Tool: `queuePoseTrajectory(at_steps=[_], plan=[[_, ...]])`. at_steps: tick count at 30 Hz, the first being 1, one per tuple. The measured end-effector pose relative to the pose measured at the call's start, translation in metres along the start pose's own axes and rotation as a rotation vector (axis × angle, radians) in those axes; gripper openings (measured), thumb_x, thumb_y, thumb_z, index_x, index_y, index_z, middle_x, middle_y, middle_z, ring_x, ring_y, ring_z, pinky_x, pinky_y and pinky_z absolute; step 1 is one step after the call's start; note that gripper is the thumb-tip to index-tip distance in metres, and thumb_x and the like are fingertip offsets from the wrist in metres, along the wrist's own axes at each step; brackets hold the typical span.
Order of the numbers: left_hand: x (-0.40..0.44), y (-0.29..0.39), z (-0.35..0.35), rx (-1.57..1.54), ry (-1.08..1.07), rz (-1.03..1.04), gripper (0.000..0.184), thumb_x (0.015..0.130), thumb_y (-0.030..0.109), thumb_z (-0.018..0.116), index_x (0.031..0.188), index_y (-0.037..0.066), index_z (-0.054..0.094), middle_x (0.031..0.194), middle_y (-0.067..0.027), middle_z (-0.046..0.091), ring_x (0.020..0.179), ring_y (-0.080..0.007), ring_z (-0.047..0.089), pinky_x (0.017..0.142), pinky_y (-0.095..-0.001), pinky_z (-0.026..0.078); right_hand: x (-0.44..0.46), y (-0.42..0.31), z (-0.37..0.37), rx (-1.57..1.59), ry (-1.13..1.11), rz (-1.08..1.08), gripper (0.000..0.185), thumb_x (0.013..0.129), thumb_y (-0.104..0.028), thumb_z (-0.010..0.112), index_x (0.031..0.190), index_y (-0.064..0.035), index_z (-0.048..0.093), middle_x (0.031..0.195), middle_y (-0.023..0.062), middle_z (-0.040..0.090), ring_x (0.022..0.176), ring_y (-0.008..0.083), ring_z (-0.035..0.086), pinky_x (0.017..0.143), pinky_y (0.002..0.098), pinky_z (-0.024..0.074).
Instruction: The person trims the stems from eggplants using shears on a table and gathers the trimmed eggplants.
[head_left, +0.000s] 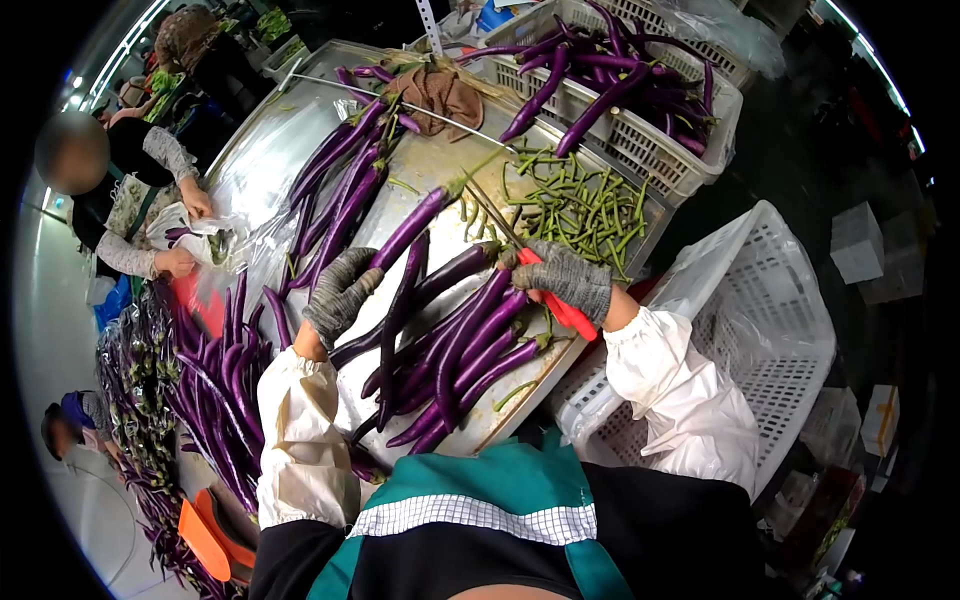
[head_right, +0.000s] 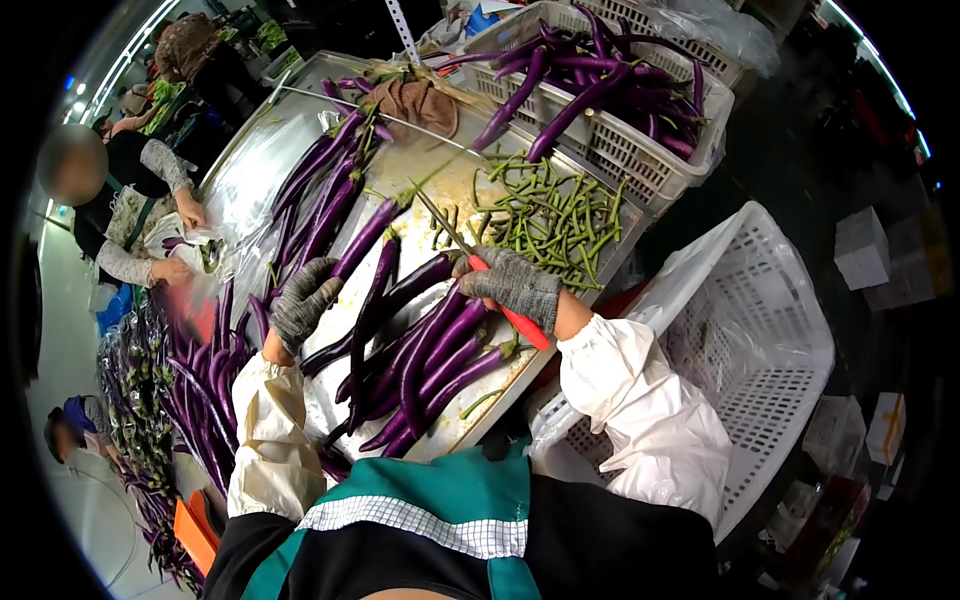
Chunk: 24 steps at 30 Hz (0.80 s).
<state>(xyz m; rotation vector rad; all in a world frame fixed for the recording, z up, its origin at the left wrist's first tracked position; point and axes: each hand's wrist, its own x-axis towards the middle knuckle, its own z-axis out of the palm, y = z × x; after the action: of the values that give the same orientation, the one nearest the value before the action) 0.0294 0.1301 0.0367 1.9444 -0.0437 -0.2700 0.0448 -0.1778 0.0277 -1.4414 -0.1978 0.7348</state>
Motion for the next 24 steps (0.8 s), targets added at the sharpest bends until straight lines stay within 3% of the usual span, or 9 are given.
queuePoseTrajectory(at_steps=[6, 8, 10, 13, 18, 20, 22, 23, 24], plan=[[-0.006, -0.003, 0.009, 0.046, -0.112, -0.004, 0.025, 0.081, 0.012, 0.057, 0.101, -0.003, 0.055, 0.085, -0.0075, 0.056, 0.078, -0.0133, 0.052, 0.071, -0.0263, 0.043, 0.005, 0.008, -0.002, 0.037, 0.023, 0.021, 0.018, 0.073, -0.015, 0.060, 0.087, -0.0051, 0.053, 0.065, 0.0002, 0.051, 0.045, 0.0072, 0.044, 0.044, 0.0209, 0.0376], [-0.007, -0.002, 0.013, 0.048, -0.145, 0.063, 0.025, 0.081, 0.014, 0.056, 0.100, -0.001, 0.055, 0.074, 0.0005, 0.051, 0.065, -0.0078, 0.046, 0.059, -0.0217, 0.039, 0.004, 0.007, -0.002, 0.015, 0.028, 0.038, 0.018, 0.073, -0.015, 0.060, 0.087, -0.0053, 0.053, 0.065, 0.0001, 0.051, 0.045, 0.0070, 0.044, 0.044, 0.0209, 0.0378], [-0.009, 0.003, 0.013, 0.044, -0.136, 0.054, 0.026, 0.081, 0.016, 0.057, 0.100, -0.002, 0.055, 0.073, 0.0006, 0.051, 0.065, -0.0075, 0.046, 0.059, -0.0212, 0.039, 0.003, 0.008, -0.003, -0.010, 0.029, 0.054, 0.017, 0.073, -0.015, 0.060, 0.086, -0.0055, 0.054, 0.065, 0.0000, 0.051, 0.045, 0.0068, 0.044, 0.044, 0.0209, 0.0380], [-0.010, 0.008, 0.013, 0.023, -0.182, -0.038, 0.025, 0.082, 0.014, 0.056, 0.101, -0.003, 0.055, 0.084, -0.0065, 0.056, 0.079, -0.0131, 0.051, 0.073, -0.0260, 0.042, 0.003, 0.010, -0.006, -0.038, 0.019, 0.001, 0.014, 0.073, -0.015, 0.060, 0.082, -0.0063, 0.054, 0.063, 0.0002, 0.051, 0.046, 0.0070, 0.045, 0.044, 0.0214, 0.0387], [-0.011, 0.003, 0.017, -0.061, -0.197, -0.147, 0.026, 0.083, 0.016, 0.055, 0.102, -0.001, 0.055, 0.084, -0.0038, 0.056, 0.079, -0.0118, 0.050, 0.074, -0.0256, 0.041, 0.011, 0.021, -0.006, -0.397, 0.115, -0.004, 0.017, 0.073, -0.018, 0.057, 0.076, -0.0017, 0.052, 0.062, 0.0049, 0.052, 0.055, 0.0156, 0.051, 0.055, 0.0315, 0.0428], [-0.010, -0.002, 0.016, -0.066, -0.202, -0.180, 0.026, 0.084, 0.017, 0.055, 0.103, -0.001, 0.054, 0.084, -0.0031, 0.057, 0.078, -0.0116, 0.050, 0.073, -0.0252, 0.042, 0.009, 0.018, 0.000, -0.369, 0.169, 0.136, 0.020, 0.074, -0.019, 0.055, 0.077, 0.0001, 0.051, 0.062, 0.0061, 0.051, 0.059, 0.0185, 0.051, 0.061, 0.0344, 0.0425], [-0.010, -0.001, 0.018, -0.083, -0.201, -0.270, 0.028, 0.084, 0.017, 0.054, 0.104, -0.002, 0.054, 0.086, -0.0039, 0.058, 0.078, -0.0120, 0.051, 0.072, -0.0254, 0.043, 0.010, 0.024, -0.004, -0.296, 0.192, 0.131, 0.018, 0.075, -0.019, 0.055, 0.076, -0.0011, 0.051, 0.061, 0.0043, 0.049, 0.053, 0.0155, 0.049, 0.053, 0.0317, 0.0427], [-0.011, -0.006, 0.021, -0.136, -0.186, -0.238, 0.027, 0.083, 0.016, 0.055, 0.103, -0.001, 0.054, 0.082, -0.0018, 0.057, 0.073, -0.0103, 0.051, 0.067, -0.0233, 0.043, 0.012, 0.032, -0.006, -0.075, 0.212, 0.228, 0.013, 0.076, -0.016, 0.055, 0.076, -0.0031, 0.052, 0.061, 0.0035, 0.050, 0.048, 0.0110, 0.046, 0.044, 0.0261, 0.0404], [-0.008, -0.011, 0.021, -0.049, -0.180, -0.304, 0.028, 0.082, 0.015, 0.057, 0.105, -0.001, 0.053, 0.085, -0.0036, 0.058, 0.078, -0.0124, 0.053, 0.072, -0.0244, 0.043, 0.010, 0.025, -0.007, -0.052, 0.221, 0.262, 0.013, 0.073, -0.010, 0.052, 0.082, -0.0006, 0.053, 0.060, 0.0024, 0.050, 0.042, 0.0081, 0.041, 0.038, 0.0192, 0.0338]])
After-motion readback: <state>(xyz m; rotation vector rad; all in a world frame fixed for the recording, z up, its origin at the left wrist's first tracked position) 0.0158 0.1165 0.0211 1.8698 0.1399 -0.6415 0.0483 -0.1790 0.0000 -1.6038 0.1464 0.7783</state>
